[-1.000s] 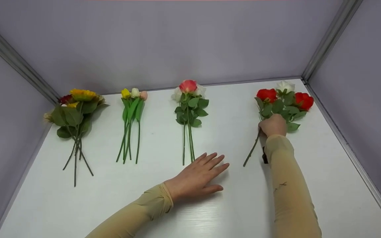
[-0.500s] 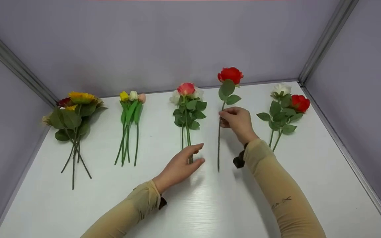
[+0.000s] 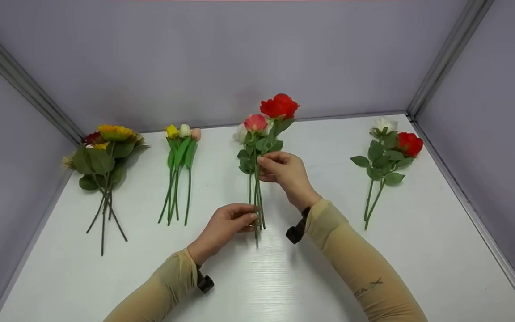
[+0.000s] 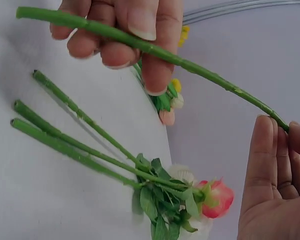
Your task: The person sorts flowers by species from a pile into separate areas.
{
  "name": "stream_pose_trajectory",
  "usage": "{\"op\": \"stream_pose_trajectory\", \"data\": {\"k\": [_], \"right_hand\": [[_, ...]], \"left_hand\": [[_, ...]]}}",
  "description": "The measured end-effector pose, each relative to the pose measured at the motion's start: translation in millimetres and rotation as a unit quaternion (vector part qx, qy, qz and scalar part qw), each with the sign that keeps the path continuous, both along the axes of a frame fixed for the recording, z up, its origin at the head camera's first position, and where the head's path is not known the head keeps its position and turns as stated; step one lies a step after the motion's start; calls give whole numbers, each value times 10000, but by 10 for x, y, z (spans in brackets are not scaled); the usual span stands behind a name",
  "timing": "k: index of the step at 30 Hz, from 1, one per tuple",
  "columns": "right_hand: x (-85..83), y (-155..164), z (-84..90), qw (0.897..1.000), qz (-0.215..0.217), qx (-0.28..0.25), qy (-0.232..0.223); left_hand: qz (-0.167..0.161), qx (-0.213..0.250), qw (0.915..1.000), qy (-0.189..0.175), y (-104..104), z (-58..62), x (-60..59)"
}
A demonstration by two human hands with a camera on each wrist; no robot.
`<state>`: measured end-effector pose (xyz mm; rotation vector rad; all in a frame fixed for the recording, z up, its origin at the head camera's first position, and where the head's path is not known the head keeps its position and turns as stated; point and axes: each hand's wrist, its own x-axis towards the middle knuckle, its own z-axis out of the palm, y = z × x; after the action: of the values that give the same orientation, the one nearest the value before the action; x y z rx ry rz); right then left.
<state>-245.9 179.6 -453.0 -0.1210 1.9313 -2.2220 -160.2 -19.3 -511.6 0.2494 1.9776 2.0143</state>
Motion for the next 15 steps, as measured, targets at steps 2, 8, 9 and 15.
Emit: {"op": "stream_pose_trajectory", "data": {"k": [2,8,9,15], "right_hand": [[29,-30,11,10000,23,-47,11],[119,-104,31,9996,-46,148,223],[135,-112,30,9994,-68,218,258],[200,-128,11,9978,-198,473,416]], "left_hand": [[34,-90,9999,84,-14,4,0],[360,-1178,9879,942,-36,59,-13],[417,-1375,9836,1090,-39,69,-17],[548,-1882,9699,1442,-48,91,-18]]}}
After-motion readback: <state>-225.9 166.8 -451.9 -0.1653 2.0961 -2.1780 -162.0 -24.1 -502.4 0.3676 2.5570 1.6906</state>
